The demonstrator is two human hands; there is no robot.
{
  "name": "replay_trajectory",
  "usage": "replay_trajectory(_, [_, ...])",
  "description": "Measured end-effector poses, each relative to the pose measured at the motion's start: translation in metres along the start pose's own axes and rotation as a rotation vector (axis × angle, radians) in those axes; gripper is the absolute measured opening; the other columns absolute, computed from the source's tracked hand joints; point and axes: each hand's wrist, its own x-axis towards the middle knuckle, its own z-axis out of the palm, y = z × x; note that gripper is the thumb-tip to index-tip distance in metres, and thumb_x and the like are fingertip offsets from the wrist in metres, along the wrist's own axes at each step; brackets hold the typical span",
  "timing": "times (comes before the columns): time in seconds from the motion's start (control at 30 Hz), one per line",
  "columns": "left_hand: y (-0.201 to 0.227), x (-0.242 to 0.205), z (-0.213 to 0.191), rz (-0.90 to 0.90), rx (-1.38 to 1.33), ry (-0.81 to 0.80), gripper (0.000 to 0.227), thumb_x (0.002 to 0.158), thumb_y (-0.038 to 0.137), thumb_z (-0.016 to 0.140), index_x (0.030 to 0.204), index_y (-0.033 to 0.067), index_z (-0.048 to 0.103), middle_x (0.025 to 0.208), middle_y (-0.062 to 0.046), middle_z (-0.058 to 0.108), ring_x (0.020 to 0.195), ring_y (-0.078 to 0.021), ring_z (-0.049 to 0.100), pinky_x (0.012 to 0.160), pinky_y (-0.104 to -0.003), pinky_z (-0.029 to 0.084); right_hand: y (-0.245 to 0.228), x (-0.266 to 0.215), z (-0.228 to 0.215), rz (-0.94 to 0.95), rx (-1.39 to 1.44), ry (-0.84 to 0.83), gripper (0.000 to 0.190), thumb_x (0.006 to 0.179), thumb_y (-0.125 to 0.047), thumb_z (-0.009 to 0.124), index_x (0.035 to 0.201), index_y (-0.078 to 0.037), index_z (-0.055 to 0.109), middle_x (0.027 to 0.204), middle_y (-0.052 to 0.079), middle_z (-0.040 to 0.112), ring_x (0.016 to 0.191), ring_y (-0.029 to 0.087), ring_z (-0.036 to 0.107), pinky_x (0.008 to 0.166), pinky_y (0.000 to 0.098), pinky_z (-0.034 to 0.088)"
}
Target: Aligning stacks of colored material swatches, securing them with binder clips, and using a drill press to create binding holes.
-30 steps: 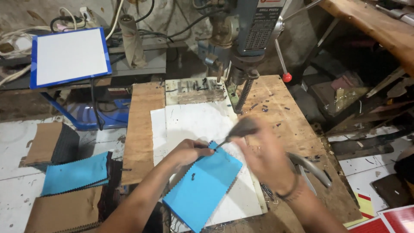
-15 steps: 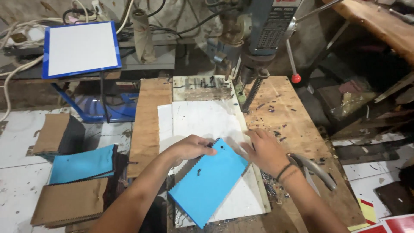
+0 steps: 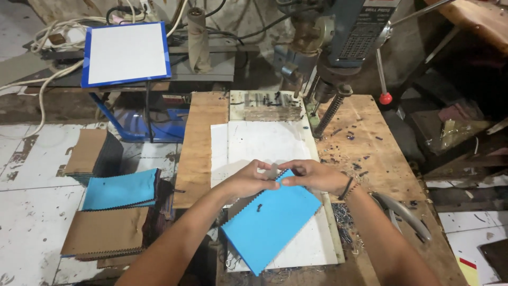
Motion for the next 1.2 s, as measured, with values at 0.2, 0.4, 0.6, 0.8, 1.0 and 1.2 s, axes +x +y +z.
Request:
replay_trajectory(0.2, [0.002, 0.0, 0.008, 0.015, 0.071, -0.004, 0.081, 0.087, 0.046, 0.073, 0.151, 0.0093, 0.04, 0.152, -0.02, 0.053, 0.148, -0.0353, 0.043, 0.119, -0.051, 0.04, 0.006, -0.001, 0.006, -0.069, 0.05, 0.05, 0.07, 0.086, -0.028, 0.08, 0.145, 0.001, 0.056, 0.137, 0.031, 0.064, 0.135, 0.043, 0.056, 0.111, 0.0535, 0.043])
replay_trajectory(0.4, [0.031, -0.065, 0.003, -0.132, 0.374, -0.201, 0.11, 0.085, 0.078, 0.049, 0.158, -0.0023, 0.028, 0.162, -0.029, 0.036, 0.153, -0.043, 0.033, 0.122, -0.059, 0.035, 0.004, -0.027, -0.004, -0.083, 0.084, 0.084, 0.066, 0.09, -0.021, 0.074, 0.148, 0.0, 0.051, 0.144, 0.032, 0.059, 0.141, 0.048, 0.05, 0.118, 0.0605, 0.033])
replay_trajectory(0.6, [-0.019, -0.062, 0.003, -0.226, 0.441, -0.197, 0.104, 0.073, 0.068, 0.069, 0.158, 0.0169, 0.036, 0.163, -0.001, 0.043, 0.145, -0.0203, 0.048, 0.114, -0.034, 0.042, 0.047, -0.048, -0.036, -0.204, -0.102, 0.094, 0.068, 0.085, -0.033, 0.076, 0.148, -0.015, 0.058, 0.059, -0.002, 0.051, 0.041, 0.008, 0.04, 0.043, 0.0199, 0.04])
replay_trajectory(0.8, [0.002, -0.089, 0.021, -0.163, 0.358, 0.002, 0.08, 0.081, 0.044, 0.082, 0.149, 0.0223, 0.047, 0.139, 0.004, 0.066, 0.095, -0.012, 0.068, 0.083, -0.026, 0.052, 0.019, -0.125, -0.029, -0.064, -0.005, 0.14, 0.077, 0.077, -0.015, 0.083, 0.148, -0.016, 0.053, 0.163, 0.002, 0.051, 0.14, 0.018, 0.062, 0.116, 0.0337, 0.047])
replay_trajectory(1.0, [0.015, -0.078, 0.008, 0.175, 0.64, 0.187, 0.052, 0.089, 0.038, 0.068, 0.135, 0.0187, 0.053, 0.137, 0.002, 0.059, 0.118, -0.0131, 0.062, 0.101, -0.034, 0.06, 0.056, -0.114, -0.018, -0.486, -0.558, 0.503, 0.053, 0.08, -0.009, 0.081, 0.13, -0.012, 0.064, 0.112, 0.004, 0.076, 0.092, 0.012, 0.074, 0.087, 0.0218, 0.068])
replay_trajectory(1.2, [-0.043, -0.011, -0.033, 0.957, 0.998, 0.583, 0.06, 0.075, 0.012, 0.082, 0.128, 0.0045, 0.055, 0.125, -0.013, 0.061, 0.126, -0.0301, 0.056, 0.125, -0.053, 0.028, 0.086, -0.05, -0.011, -0.785, -0.727, 0.829, 0.046, 0.081, 0.001, 0.079, 0.123, 0.001, 0.061, 0.117, 0.014, 0.068, 0.101, 0.019, 0.068, 0.094, 0.0264, 0.061])
